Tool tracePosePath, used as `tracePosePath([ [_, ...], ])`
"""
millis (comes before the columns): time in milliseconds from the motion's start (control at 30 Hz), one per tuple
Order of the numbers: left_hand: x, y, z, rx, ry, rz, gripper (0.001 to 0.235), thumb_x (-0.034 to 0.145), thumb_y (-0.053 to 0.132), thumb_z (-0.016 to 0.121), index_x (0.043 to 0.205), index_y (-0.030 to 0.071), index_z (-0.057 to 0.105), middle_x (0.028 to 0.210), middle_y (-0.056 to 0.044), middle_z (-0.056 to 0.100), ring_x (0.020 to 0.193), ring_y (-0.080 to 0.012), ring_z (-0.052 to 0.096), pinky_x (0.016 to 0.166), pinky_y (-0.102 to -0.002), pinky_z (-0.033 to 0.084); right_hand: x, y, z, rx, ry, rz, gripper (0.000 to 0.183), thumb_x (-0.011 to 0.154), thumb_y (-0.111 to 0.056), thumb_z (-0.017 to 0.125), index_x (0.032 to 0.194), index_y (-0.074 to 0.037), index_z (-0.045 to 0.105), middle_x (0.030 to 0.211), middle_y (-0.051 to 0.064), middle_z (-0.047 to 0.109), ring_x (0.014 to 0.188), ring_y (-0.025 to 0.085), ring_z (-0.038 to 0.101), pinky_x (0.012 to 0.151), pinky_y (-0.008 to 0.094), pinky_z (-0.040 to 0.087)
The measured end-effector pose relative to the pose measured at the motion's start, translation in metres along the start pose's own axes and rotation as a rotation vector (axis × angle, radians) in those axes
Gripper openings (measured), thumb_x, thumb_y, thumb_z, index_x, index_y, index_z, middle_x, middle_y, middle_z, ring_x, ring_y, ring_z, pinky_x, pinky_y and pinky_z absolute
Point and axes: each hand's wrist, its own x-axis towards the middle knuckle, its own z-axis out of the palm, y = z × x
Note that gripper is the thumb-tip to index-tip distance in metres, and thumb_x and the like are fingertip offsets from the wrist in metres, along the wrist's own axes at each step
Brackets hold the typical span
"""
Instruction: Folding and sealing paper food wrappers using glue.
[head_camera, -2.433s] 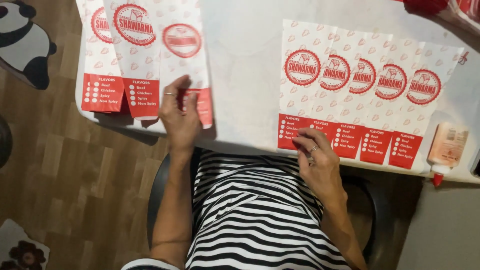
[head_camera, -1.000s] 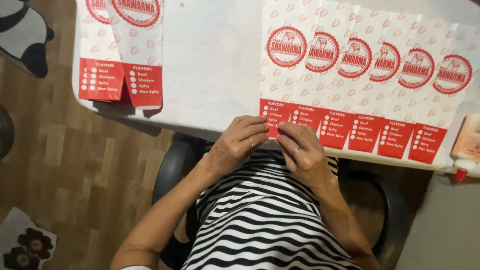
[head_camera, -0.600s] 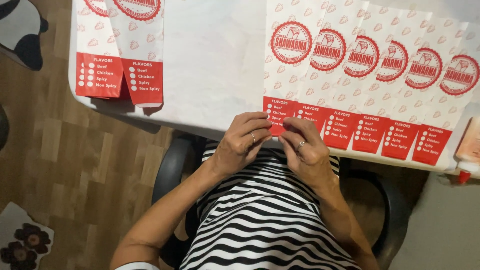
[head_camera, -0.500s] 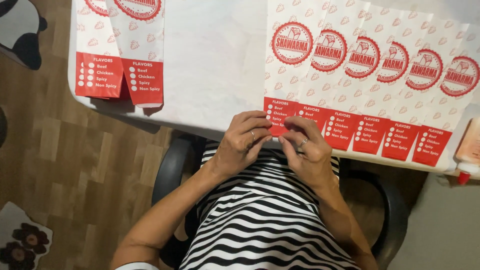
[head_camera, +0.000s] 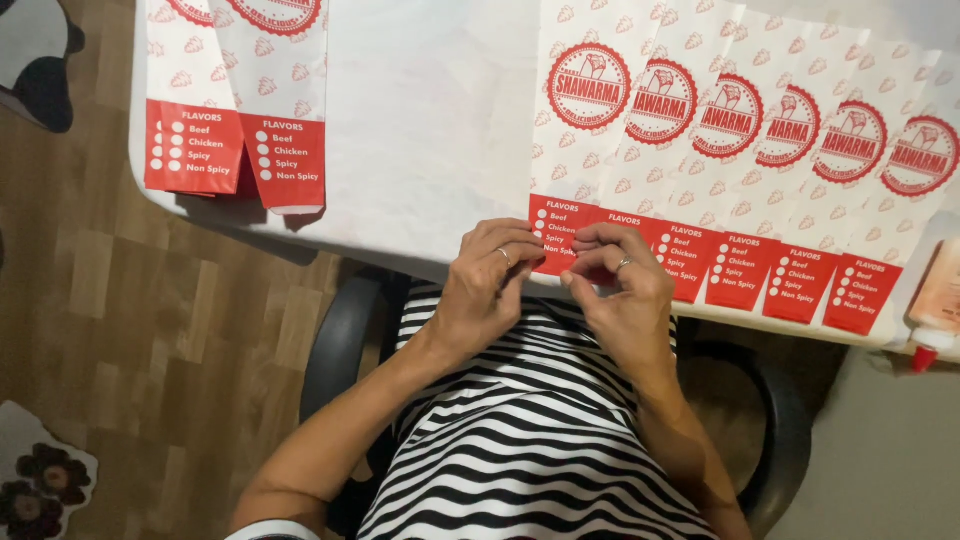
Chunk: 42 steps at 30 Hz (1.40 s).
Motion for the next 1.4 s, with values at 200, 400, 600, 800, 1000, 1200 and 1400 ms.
tracePosePath([
  [200, -0.005, -0.008, 0.010, 0.041, 0.021, 0.021, 0.009, 0.092, 0.010, 0.075, 0.097, 0.004, 0.070, 0.101, -0.007, 0.069, 0.115, -0.0305, 0.064, 0.105, -0.041, 0.045, 0.001, 0.003, -0.003, -0.044, -0.043, 0.000, 0.016, 0.079, 0.005, 0.086, 0.082, 0.000, 0.071, 0.108, 0.016, 0.070, 0.095, 0.030, 0.075, 0.084, 0.037, 0.060],
  [400, -0.008, -0.030, -0.005, -0.056, 0.006, 0.139, 0.022, 0.092, -0.014, 0.059, 0.104, 0.000, 0.071, 0.107, -0.014, 0.068, 0.115, -0.0399, 0.064, 0.104, -0.045, 0.049, 0.000, -0.001, -0.003, -0.022, -0.051, 0.010, 0.015, 0.079, 0.010, 0.082, 0.084, 0.003, 0.071, 0.111, 0.019, 0.070, 0.099, 0.032, 0.075, 0.087, 0.038, 0.060],
  [600, 0.015, -0.076, -0.116, 1.058, 0.552, 0.156, 0.023, 0.105, 0.027, 0.070, 0.121, 0.012, 0.071, 0.129, -0.014, 0.061, 0.123, -0.0369, 0.055, 0.114, -0.052, 0.020, -0.001, -0.002, 0.000, -0.026, -0.026, -0.019, 0.015, 0.079, 0.012, 0.084, 0.084, 0.005, 0.072, 0.110, 0.020, 0.070, 0.098, 0.033, 0.075, 0.086, 0.036, 0.060],
  [800, 0.049, -0.071, -0.167, 1.156, 0.528, -0.150, 0.061, 0.088, 0.021, 0.098, 0.129, 0.002, 0.057, 0.105, -0.014, 0.060, 0.095, -0.0366, 0.055, 0.081, -0.052, 0.049, -0.005, -0.004, -0.001, -0.018, -0.054, -0.012, 0.012, 0.085, 0.010, 0.078, 0.092, 0.003, 0.070, 0.119, 0.019, 0.065, 0.105, 0.026, 0.070, 0.087, 0.031, 0.065],
  [1000, 0.060, -0.067, -0.171, 0.852, 0.586, -0.043, 0.043, 0.087, -0.011, 0.078, 0.123, -0.001, 0.058, 0.082, -0.014, 0.065, 0.074, -0.0331, 0.062, 0.069, -0.045, 0.048, -0.006, -0.003, 0.000, -0.018, -0.038, -0.052, 0.012, 0.086, 0.011, 0.077, 0.091, 0.004, 0.070, 0.118, 0.018, 0.065, 0.104, 0.026, 0.071, 0.090, 0.032, 0.064],
  [1200, 0.064, -0.016, -0.105, 0.073, 0.418, 0.022, 0.030, 0.090, -0.014, 0.052, 0.112, 0.002, 0.064, 0.098, -0.010, 0.068, 0.086, -0.0196, 0.069, 0.081, -0.031, 0.058, -0.007, -0.007, 0.000, -0.116, -0.067, -0.105, 0.010, 0.089, 0.010, 0.073, 0.097, 0.005, 0.070, 0.121, 0.018, 0.064, 0.107, 0.027, 0.069, 0.087, 0.033, 0.064],
  [1400, 0.045, -0.040, -0.032, 0.066, 0.298, -0.054, 0.016, 0.091, -0.001, 0.073, 0.104, 0.007, 0.077, 0.088, -0.009, 0.071, 0.084, -0.0297, 0.075, 0.078, -0.036, 0.060, -0.007, 0.002, 0.000, -0.123, -0.034, -0.158, 0.008, 0.088, 0.005, 0.079, 0.093, 0.002, 0.073, 0.115, 0.016, 0.069, 0.102, 0.031, 0.074, 0.085, 0.036, 0.061],
])
